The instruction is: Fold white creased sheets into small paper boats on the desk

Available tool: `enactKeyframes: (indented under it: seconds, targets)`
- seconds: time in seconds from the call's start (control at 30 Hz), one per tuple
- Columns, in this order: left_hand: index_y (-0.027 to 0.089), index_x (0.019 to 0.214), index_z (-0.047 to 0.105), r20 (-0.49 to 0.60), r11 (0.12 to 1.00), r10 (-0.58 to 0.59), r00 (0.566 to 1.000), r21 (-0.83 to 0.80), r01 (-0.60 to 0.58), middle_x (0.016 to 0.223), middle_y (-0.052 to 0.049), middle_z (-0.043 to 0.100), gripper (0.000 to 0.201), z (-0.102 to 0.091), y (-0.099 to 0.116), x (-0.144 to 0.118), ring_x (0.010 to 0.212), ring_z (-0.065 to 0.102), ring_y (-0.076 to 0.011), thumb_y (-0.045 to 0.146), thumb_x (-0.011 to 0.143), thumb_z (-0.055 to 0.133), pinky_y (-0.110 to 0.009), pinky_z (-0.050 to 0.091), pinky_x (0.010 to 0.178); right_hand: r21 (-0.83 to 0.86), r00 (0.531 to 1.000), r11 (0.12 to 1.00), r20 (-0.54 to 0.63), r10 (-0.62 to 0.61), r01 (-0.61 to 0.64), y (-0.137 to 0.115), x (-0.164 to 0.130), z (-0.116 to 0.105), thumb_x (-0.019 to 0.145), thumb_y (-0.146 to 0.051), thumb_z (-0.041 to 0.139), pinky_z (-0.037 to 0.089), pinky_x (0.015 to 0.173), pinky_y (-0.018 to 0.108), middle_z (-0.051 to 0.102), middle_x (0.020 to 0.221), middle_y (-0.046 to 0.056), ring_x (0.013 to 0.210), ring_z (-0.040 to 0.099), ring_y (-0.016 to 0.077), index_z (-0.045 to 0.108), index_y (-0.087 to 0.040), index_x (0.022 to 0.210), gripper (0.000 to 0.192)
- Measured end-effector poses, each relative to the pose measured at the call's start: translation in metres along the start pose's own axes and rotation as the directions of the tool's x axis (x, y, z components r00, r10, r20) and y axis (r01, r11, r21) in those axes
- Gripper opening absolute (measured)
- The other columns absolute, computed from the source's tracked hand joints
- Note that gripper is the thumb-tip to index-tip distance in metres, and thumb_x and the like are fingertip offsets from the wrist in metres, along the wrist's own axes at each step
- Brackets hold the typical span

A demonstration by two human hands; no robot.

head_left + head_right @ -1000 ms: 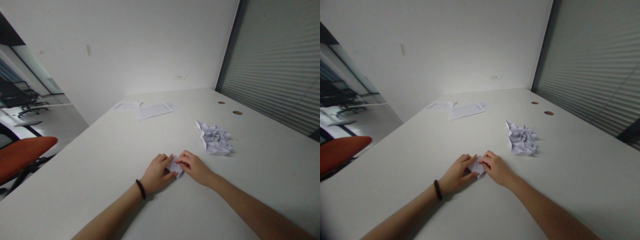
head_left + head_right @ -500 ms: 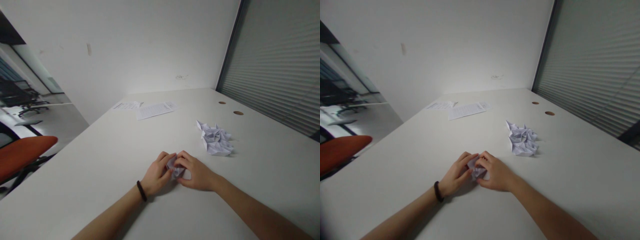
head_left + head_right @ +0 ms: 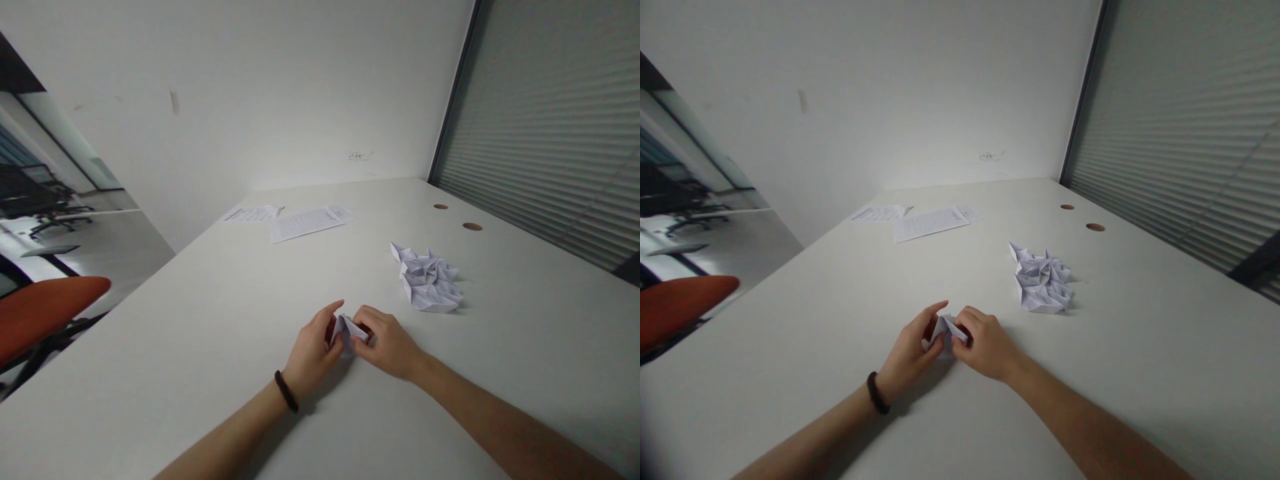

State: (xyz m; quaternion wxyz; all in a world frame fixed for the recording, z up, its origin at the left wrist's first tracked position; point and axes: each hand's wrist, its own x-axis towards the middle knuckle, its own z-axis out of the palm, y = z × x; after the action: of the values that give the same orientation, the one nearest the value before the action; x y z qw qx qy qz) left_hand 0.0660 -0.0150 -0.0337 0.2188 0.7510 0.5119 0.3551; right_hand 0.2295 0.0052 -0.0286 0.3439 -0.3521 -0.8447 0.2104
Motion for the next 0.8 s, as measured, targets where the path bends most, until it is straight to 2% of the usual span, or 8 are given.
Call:
enactKeyframes:
  seconds: [0.13,0.3,0.43,0.57,0.67,0.8]
  targets:
    - [0.018,0.117,0.045,0.025,0.995,0.076,0.997,0.062,-0.077,0.068,0.004,0.050,0.049,-0.002,-0.003,0.001,0.059,0.046,-0.0111,0.007,0.069,0.044,-0.022,0.040,0.058,-0.030,0.993,0.995,-0.066,0.098,-0.100,-0.003,0.001,0.001,0.065,-0.008,0.049,0.030,0.052,0.022,0.040,0.061,-0.005,0.054,0.039,0.0100,0.037,-0.021,0.064,0.018]
    - [0.018,0.113,0.053,0.094,0.973,0.172,0.981,0.139,-0.184,0.077,-0.001,0.050,0.047,-0.006,-0.008,0.001,0.061,0.047,-0.0107,0.003,0.070,0.043,-0.021,0.041,0.058,-0.097,0.977,0.977,-0.112,0.179,-0.191,0.007,0.001,-0.002,0.061,-0.004,0.048,0.031,0.053,0.023,0.041,0.062,-0.004,0.057,0.040,0.0115,0.037,-0.021,0.065,0.020]
    - [0.022,0.116,0.053,0.185,0.942,0.190,0.964,0.241,-0.232,0.086,-0.004,0.049,0.047,-0.008,-0.007,0.001,0.070,0.050,-0.0135,0.007,0.073,0.045,-0.024,0.044,0.065,-0.133,0.994,0.986,-0.028,0.103,-0.106,0.010,0.000,-0.004,0.064,-0.001,0.046,0.038,0.064,0.025,0.050,0.080,0.001,0.072,0.047,0.0146,0.047,-0.019,0.078,0.023]
    - [0.023,0.117,0.054,0.260,0.918,0.199,0.945,0.288,-0.272,0.090,-0.006,0.050,0.035,-0.012,-0.004,0.002,0.078,0.050,-0.0178,0.028,0.083,0.048,-0.031,0.046,0.071,-0.111,0.996,0.994,0.081,0.024,-0.015,0.007,-0.002,-0.007,0.072,-0.013,0.056,0.040,0.079,0.031,0.053,0.091,0.004,0.088,0.049,0.0184,0.054,-0.018,0.087,0.016]
    - [0.023,0.114,0.056,0.264,0.905,0.222,0.939,0.303,-0.299,0.093,-0.007,0.051,0.032,-0.013,-0.007,0.002,0.081,0.051,-0.0186,0.033,0.084,0.048,-0.033,0.045,0.074,-0.079,0.995,0.996,0.091,0.048,-0.040,0.011,-0.003,-0.009,0.077,-0.021,0.058,0.041,0.082,0.032,0.055,0.092,0.005,0.090,0.050,0.0181,0.057,-0.018,0.088,0.011]
    - [0.024,0.109,0.059,0.256,0.905,0.206,0.944,0.318,-0.283,0.098,-0.007,0.054,0.027,-0.012,-0.015,0.004,0.085,0.051,-0.0182,0.023,0.084,0.049,-0.033,0.045,0.077,-0.036,0.991,0.994,0.090,0.104,-0.101,0.026,-0.003,-0.007,0.075,-0.019,0.062,0.042,0.082,0.032,0.058,0.089,0.004,0.088,0.052,0.0174,0.061,-0.018,0.088,0.013]
